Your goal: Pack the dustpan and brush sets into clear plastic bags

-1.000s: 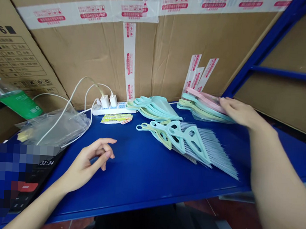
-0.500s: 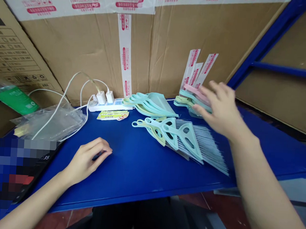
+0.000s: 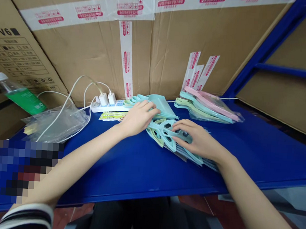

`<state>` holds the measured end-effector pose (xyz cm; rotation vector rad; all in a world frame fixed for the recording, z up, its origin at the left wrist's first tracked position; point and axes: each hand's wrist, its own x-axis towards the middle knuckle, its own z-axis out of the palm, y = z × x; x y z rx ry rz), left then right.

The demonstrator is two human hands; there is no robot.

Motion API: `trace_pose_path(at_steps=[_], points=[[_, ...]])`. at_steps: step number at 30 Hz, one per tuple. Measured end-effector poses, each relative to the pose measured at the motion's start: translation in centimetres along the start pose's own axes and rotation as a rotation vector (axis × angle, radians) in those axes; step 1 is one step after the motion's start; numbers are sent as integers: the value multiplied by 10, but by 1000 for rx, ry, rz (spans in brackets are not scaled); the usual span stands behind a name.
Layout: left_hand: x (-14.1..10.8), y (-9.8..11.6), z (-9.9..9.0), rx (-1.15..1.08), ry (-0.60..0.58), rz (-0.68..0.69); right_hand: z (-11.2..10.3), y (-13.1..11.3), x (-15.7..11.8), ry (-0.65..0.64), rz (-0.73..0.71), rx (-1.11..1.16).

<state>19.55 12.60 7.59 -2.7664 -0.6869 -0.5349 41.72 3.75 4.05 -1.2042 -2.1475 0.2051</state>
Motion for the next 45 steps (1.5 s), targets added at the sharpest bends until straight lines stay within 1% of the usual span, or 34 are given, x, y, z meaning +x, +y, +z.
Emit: trace_pose_path(at_steps=[2, 4, 6, 9, 12, 15, 17, 19, 20, 22, 25, 27, 28, 30, 32, 33, 35, 36, 39, 42, 45], points=[[29, -7, 7, 11, -124, -22, 1, 1, 0, 7, -20, -7], [49, -16, 14, 8, -169, -12, 2, 3, 0, 16, -31, -13], [62, -24, 19, -4, -228, 12, 3, 4, 0, 29, -39, -14], [70, -31, 22, -17, -265, 26, 4, 5, 0, 46, -53, -15], [73, -30, 19, -13, -249, 13, 3, 6, 0, 56, -66, -34], [73, -24, 11, 2, -224, -8, 1, 8, 0, 74, -71, -62], [68, -21, 2, 13, -206, -20, 0, 8, -1, 88, -55, -87], [55, -19, -11, 26, -190, -22, -2, 7, -1, 94, -33, -103], [45, -18, -18, 38, -178, -21, -3, 7, -2, 96, -27, -103], [16, -16, -36, 92, -113, 27, -4, 6, -2, 96, -25, -97], [-45, -10, -60, 116, -38, 46, -5, 3, -2, 122, -43, -91], [-91, -3, -71, 115, 48, 41, -7, 1, -2, 159, -61, -87], [-113, 1, -74, 107, 84, 9, -8, -1, -1, 178, -72, -87], [-152, 10, -76, 81, 102, -33, -10, -9, -1, 205, -96, -94], [-180, 18, -73, 85, 119, -61, -9, -21, 0, 231, -120, -118], [-190, 21, -69, 71, 114, -60, -8, -29, 1, 246, -135, -134], [-202, 27, -61, 7, 92, -37, -2, -47, 5, 251, -181, -156], [-204, 28, -57, -24, 70, -17, 3, -57, 8, 249, -232, -156], [-204, 31, -46, -78, 28, 29, 21, -86, 22, 192, -328, -141], [-200, 31, -41, -159, 25, 36, 43, -109, 40, 82, -412, -120], [-202, 29, -46, -257, 48, 15, 68, -124, 60, -48, -420, -100]])
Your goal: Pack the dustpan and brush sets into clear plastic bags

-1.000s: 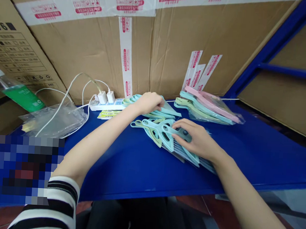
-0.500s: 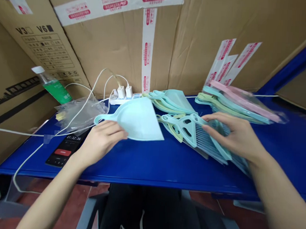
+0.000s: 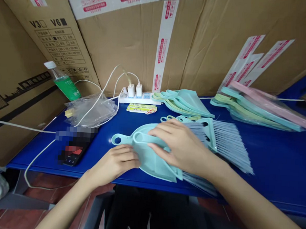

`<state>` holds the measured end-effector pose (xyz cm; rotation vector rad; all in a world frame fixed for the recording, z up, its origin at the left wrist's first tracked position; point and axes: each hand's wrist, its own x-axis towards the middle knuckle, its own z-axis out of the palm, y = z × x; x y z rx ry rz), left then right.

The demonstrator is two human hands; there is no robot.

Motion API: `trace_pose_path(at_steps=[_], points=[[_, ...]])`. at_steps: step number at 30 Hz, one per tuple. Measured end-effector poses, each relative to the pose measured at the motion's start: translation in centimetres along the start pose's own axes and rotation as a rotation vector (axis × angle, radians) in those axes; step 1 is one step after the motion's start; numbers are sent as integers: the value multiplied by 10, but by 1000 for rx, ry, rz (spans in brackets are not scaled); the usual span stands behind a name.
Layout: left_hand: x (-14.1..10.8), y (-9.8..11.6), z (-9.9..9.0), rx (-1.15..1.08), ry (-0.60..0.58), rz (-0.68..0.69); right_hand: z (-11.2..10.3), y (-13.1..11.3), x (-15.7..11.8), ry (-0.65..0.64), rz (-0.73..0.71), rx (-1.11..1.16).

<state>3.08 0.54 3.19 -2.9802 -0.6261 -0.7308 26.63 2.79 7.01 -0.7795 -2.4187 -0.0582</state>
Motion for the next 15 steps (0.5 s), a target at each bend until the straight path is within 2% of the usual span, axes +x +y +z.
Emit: trace_pose_path(at_steps=[2, 4, 5, 6, 8, 10, 12, 15], points=[[-5, -3, -8, -66, 56, -14, 15, -3, 14, -97, 26, -2], [-10, -10, -17, -104, 172, -61, 29, -6, 25, -191, 58, 8], [-13, -14, -20, -83, 248, -118, 36, -8, 29, -219, 71, 13], [-14, -18, -23, -36, 290, -239, 42, -10, 31, -235, 80, 19], [-15, -25, -24, 42, 262, -519, 53, -14, 35, -241, 84, 29], [-14, -30, -21, -6, 193, -681, 61, -17, 35, -234, 84, 37], [-12, -31, -17, -91, 151, -763, 68, -19, 34, -228, 88, 43], [-11, -31, -13, -175, 115, -818, 76, -20, 33, -187, 87, 69]])
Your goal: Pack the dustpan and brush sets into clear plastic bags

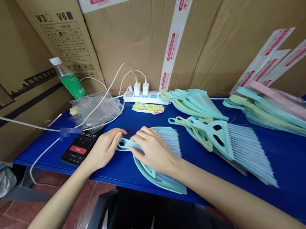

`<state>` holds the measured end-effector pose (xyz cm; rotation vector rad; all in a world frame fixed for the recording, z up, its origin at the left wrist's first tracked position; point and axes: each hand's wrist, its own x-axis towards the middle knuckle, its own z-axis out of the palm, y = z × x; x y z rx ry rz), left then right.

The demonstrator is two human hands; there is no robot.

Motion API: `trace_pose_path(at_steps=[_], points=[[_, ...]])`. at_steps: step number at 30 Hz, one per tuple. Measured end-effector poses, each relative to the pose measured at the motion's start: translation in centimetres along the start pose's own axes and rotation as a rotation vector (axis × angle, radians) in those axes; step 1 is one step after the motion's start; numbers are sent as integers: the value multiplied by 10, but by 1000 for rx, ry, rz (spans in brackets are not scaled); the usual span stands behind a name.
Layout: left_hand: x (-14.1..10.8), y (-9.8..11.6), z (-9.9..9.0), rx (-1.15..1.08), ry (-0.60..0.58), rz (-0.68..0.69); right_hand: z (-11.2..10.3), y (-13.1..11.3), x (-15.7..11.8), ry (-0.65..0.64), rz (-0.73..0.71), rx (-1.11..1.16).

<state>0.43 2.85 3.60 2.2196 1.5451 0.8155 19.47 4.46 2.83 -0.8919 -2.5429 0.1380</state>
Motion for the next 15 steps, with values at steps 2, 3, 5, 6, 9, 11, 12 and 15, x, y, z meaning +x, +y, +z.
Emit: trace_pose_path(at_steps=[2, 3, 5, 6, 9, 11, 12, 15], points=[[0, 0, 0, -22, -50, 4, 0, 1, -1, 43, -13, 29], [0, 0, 0, -32, -75, 11, -2, 2, -3, 55, -24, 39], [1, -1, -1, -53, -99, 20, -10, 7, -8, 41, -56, 43], [1, -2, -2, -63, -101, 20, -16, 10, -12, 13, -76, 37], [1, -5, -2, -84, -96, 16, -36, 24, -30, -90, -85, 33], [1, -6, -1, -93, -98, 14, -45, 34, -45, -153, -47, 47], [1, -6, -1, -103, -103, 6, -48, 39, -53, -174, -40, 40], [2, -5, 0, -191, -181, -64, -46, 49, -71, -251, -20, 45]])
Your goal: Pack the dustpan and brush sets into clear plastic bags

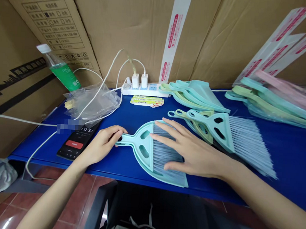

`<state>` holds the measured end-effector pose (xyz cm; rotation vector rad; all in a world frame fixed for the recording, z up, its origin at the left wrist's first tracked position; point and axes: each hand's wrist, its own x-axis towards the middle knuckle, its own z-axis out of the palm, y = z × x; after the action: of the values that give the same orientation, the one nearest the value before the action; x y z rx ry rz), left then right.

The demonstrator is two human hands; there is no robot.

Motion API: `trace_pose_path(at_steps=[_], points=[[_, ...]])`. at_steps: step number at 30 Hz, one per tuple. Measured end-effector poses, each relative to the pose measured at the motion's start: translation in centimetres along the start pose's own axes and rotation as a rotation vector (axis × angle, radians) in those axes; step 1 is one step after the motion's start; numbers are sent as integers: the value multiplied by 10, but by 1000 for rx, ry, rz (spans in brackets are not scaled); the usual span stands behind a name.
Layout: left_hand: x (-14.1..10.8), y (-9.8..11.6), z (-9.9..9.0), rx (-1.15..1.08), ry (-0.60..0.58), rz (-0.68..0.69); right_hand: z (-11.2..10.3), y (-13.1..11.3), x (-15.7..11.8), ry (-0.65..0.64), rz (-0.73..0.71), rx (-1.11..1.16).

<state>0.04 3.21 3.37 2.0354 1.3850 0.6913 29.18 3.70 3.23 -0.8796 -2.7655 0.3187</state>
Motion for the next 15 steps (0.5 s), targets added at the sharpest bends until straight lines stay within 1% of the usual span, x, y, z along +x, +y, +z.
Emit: trace_pose_path(at_steps=[3, 5, 12, 15], points=[[1, 1, 0, -122, -104, -71, 9, 2, -6, -60, 34, 32], [1, 1, 0, -182, -135, -95, 14, 1, -5, -93, 56, 54], [2, -1, 0, -297, -150, -156, 16, -1, -4, -131, 53, 75], [1, -1, -1, -312, -143, -181, 17, -1, -5, -119, 49, 73]])
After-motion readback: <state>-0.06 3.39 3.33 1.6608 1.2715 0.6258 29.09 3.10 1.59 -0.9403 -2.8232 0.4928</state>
